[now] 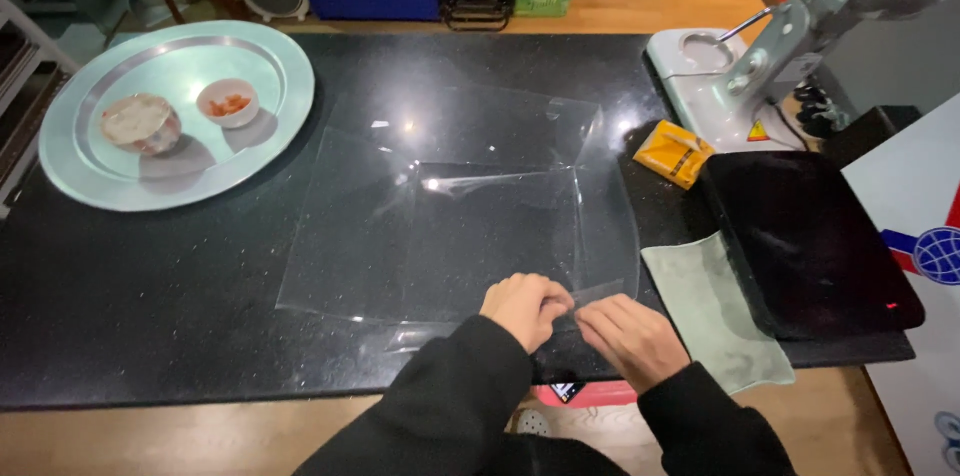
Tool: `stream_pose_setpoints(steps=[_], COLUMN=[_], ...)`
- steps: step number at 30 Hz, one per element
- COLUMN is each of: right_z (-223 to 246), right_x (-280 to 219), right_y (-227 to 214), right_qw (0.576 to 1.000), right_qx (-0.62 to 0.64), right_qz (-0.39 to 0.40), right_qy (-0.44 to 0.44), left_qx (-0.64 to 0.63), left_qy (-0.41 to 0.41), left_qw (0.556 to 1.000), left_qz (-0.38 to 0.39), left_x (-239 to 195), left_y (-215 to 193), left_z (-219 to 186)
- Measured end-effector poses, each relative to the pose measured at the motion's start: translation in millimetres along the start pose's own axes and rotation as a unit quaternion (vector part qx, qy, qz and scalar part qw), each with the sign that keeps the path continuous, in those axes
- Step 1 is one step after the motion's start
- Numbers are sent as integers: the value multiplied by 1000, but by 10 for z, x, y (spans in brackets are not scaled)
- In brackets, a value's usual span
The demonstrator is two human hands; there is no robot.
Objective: Assembling a clear plastic display box by folding along pre-scored lines and inserting tabs.
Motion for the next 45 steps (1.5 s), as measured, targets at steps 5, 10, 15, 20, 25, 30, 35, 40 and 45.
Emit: stream_pose_setpoints(steps=[5,10,15,20,25,30,35,40,45], right_z=[16,19,-55,-59,-5,-9,-48,-77,-50], right_x=[66,-68,-105,-91,-40,-3,-47,-70,3], right_y=[26,181,230,240,243,365,359,295,203], right_qw=[996,988,983,980,978,975,977,971,980], right_qx=[-73,-110,-123,-125,-139,-166,-167,-178,-154], right_qz=[-17,-110,-137,-151,-144,-121,-92,-87,-18], right_qy=[-41,-4,-27,-43,-61,-81,-99,-135,-127], left_qx=[-4,-37,-53,-79,-75,-15,-30,-41,-5], left_qy=[-10,-25,-29,-40,-30,-2,1,20,8], left_qw=[1000,997,994,989,990,994,992,994,994], left_qz=[20,55,87,116,118,109,120,97,106], left_x=[68,212,272,349,428,384,283,288,289], left_y=[-40,11,-57,-22,75,28,-8,29,99], left_z=[20,120,99,146,204,130,126,115,61])
Point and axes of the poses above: each hand's wrist, its own x-axis towards the middle knuckle, its own y-axis out of the palm, z = x × y, the point moved 4 cm from there along x, towards the middle knuckle, and after that the axes turned 5 degrees about -y, right-handed, at the moved point
